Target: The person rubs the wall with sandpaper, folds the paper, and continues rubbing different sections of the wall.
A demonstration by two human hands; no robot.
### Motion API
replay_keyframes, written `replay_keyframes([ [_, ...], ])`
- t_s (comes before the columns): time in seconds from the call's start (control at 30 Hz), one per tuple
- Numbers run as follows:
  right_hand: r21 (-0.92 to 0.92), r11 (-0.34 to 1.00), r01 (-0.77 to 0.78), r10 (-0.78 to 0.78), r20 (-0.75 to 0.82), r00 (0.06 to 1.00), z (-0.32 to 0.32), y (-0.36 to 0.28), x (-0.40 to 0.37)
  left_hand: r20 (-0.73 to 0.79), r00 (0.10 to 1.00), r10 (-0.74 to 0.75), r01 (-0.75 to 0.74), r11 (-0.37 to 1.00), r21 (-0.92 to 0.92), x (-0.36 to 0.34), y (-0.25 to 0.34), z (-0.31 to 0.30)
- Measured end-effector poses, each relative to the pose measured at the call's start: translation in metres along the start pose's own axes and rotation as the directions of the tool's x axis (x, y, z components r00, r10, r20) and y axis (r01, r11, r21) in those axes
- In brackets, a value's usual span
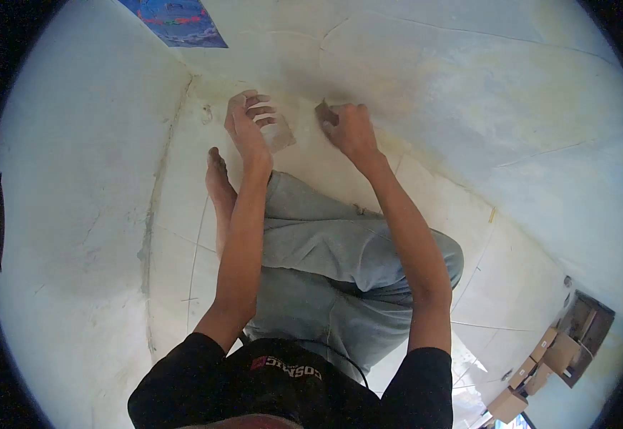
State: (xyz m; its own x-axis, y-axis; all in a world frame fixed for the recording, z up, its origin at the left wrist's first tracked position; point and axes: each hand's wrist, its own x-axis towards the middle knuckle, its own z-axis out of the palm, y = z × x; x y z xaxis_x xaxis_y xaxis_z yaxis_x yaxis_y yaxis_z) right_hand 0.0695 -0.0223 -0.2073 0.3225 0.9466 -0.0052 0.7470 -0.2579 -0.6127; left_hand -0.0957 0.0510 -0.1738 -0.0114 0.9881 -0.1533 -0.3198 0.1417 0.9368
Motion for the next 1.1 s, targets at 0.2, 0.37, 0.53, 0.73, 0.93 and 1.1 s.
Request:
replay_keyframes([
  [0.2,-0.079,0.979,0.19,-0.174,0.169,0.97,0.03,-0.003,0.006,0.026,1.0,-0.016,0.016,1.0,0.018,-0.001,0.001,0.001],
  [0.37,-0.26,0.94,0.219,-0.235,-0.032,0.971,0.027,0.004,0.019,-0.012,1.0,-0.002,0.003,1.0,0.009,0.0,0.0,-0.001],
  [0.53,0.158,0.981,0.109,-0.159,0.353,0.922,0.0,-0.033,-0.01,-0.016,1.0,-0.014,0.014,1.0,0.011,0.002,0.0,0.001],
  [0.73,-0.175,0.95,0.259,-0.211,0.253,0.944,0.037,-0.01,-0.01,-0.015,1.0,0.002,-0.002,1.0,0.025,0.0,0.0,0.001],
  [0.93,0.072,0.99,0.122,-0.135,0.222,0.966,-0.009,-0.036,-0.012,-0.029,0.999,-0.012,0.012,1.0,0.005,0.001,0.002,0.002],
  [1.1,0.094,0.936,0.34,-0.353,0.256,0.9,0.044,-0.004,-0.028,-0.001,1.0,-0.011,0.011,1.0,0.026,-0.001,0.002,0.003],
])
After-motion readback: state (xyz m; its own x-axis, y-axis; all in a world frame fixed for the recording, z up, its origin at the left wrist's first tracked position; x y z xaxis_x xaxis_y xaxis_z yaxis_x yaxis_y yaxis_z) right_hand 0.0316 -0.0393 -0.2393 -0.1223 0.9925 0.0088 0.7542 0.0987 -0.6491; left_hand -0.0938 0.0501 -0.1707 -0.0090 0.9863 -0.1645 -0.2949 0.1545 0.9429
